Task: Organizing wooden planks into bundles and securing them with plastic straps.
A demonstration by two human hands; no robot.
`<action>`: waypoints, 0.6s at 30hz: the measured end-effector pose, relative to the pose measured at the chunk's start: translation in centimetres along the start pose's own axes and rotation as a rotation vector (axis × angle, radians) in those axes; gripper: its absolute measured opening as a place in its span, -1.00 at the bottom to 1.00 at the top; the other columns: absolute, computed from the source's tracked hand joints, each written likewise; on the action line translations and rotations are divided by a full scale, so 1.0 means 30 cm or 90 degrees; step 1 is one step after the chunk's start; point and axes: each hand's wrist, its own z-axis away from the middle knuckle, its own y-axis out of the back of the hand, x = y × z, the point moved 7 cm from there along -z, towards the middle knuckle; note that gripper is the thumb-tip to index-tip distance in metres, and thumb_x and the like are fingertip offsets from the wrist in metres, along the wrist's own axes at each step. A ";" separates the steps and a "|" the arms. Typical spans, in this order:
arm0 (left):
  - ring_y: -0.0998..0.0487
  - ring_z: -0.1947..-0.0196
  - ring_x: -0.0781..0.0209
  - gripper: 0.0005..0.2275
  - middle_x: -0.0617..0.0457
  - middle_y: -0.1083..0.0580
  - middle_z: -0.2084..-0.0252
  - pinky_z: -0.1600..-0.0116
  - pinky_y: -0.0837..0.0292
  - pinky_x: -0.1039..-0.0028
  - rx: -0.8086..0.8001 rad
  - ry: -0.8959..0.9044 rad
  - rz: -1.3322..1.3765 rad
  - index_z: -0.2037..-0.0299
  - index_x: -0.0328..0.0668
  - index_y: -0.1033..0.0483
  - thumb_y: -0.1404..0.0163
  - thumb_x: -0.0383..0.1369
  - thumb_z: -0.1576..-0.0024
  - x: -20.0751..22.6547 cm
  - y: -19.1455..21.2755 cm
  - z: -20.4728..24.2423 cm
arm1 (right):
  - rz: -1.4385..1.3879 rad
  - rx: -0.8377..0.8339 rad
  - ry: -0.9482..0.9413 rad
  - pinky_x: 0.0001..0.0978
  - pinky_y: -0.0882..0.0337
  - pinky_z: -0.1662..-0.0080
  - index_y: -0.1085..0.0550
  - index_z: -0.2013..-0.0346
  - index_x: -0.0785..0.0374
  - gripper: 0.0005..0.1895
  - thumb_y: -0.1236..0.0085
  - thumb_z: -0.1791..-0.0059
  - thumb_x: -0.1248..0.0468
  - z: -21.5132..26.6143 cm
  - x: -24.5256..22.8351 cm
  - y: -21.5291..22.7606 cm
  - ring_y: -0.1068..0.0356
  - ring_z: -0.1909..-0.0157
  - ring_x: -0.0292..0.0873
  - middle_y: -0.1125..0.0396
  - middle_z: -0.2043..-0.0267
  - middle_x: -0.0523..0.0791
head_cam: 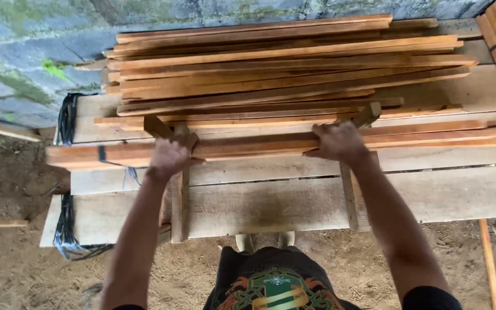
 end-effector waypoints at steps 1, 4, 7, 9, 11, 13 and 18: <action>-0.62 0.25 0.17 -0.41 0.14 -0.48 0.04 0.28 -0.53 0.40 -0.204 0.061 0.038 -0.03 0.18 -0.35 -0.01 0.35 -0.01 0.028 -0.032 -0.028 | -0.033 -0.070 -0.004 0.00 -0.46 -0.02 -0.42 -0.03 -0.07 -0.26 -0.17 0.20 -0.46 -0.014 -0.030 -0.046 -0.54 -0.03 0.02 -0.52 0.07 -0.14; -0.65 0.16 0.09 -0.32 0.16 -0.50 -0.08 0.20 -0.57 0.28 -0.268 0.126 0.099 -0.14 0.21 -0.36 -0.07 0.34 0.09 0.064 -0.156 0.013 | -0.033 -0.065 -0.006 0.07 -0.40 -0.10 -0.40 -0.11 -0.11 -0.21 -0.15 0.20 -0.48 -0.024 -0.043 -0.168 -0.52 -0.10 0.03 -0.51 -0.01 -0.13; -0.68 0.13 0.03 -0.29 0.21 -0.55 -0.05 0.13 -0.60 0.14 -0.146 0.154 0.154 -0.09 0.27 -0.46 -0.16 0.33 0.25 0.030 -0.152 -0.039 | -0.008 0.018 -0.002 0.10 -0.40 -0.12 -0.42 -0.13 -0.13 -0.17 -0.18 0.27 -0.47 -0.062 -0.016 -0.141 -0.50 -0.13 -0.04 -0.50 -0.05 -0.18; -0.68 0.06 -0.06 -0.22 0.18 -0.54 -0.18 0.09 -0.60 0.04 -0.174 0.169 0.186 -0.18 0.31 -0.47 -0.12 0.38 0.27 0.040 -0.102 -0.041 | -0.026 0.016 -0.003 0.13 -0.39 -0.15 -0.42 -0.18 -0.15 -0.15 -0.19 0.28 -0.46 -0.048 -0.044 -0.119 -0.47 -0.19 -0.05 -0.49 -0.10 -0.19; -0.54 -0.19 0.05 -0.19 0.31 -0.37 -0.34 -0.03 -0.60 0.09 -0.227 0.175 0.227 -0.27 0.51 -0.35 -0.29 0.22 0.29 0.061 -0.035 -0.058 | -0.005 -0.022 -0.009 0.20 -0.26 -0.24 -0.36 -0.25 -0.22 -0.12 -0.18 0.24 -0.49 -0.034 -0.057 -0.093 -0.47 -0.18 -0.12 -0.48 -0.10 -0.24; -0.59 -0.11 0.09 -0.25 0.34 -0.45 -0.22 0.01 -0.60 0.14 -0.210 0.164 0.209 -0.21 0.51 -0.39 -0.27 0.24 0.28 0.039 -0.123 -0.061 | -0.019 -0.018 -0.008 0.22 -0.32 -0.18 -0.30 -0.32 -0.21 -0.05 -0.25 0.27 -0.43 -0.048 -0.058 -0.044 -0.46 -0.21 -0.09 -0.45 -0.16 -0.21; -0.70 0.16 0.01 -0.37 0.25 -0.62 0.20 0.09 -0.57 0.15 -0.262 0.163 0.145 0.07 0.31 -0.47 -0.13 0.37 0.27 0.014 -0.312 -0.035 | -0.054 -0.084 -0.028 0.18 -0.40 -0.08 -0.29 -0.32 -0.21 -0.03 -0.26 0.29 -0.44 -0.085 -0.038 -0.110 -0.49 -0.16 -0.03 -0.47 -0.14 -0.20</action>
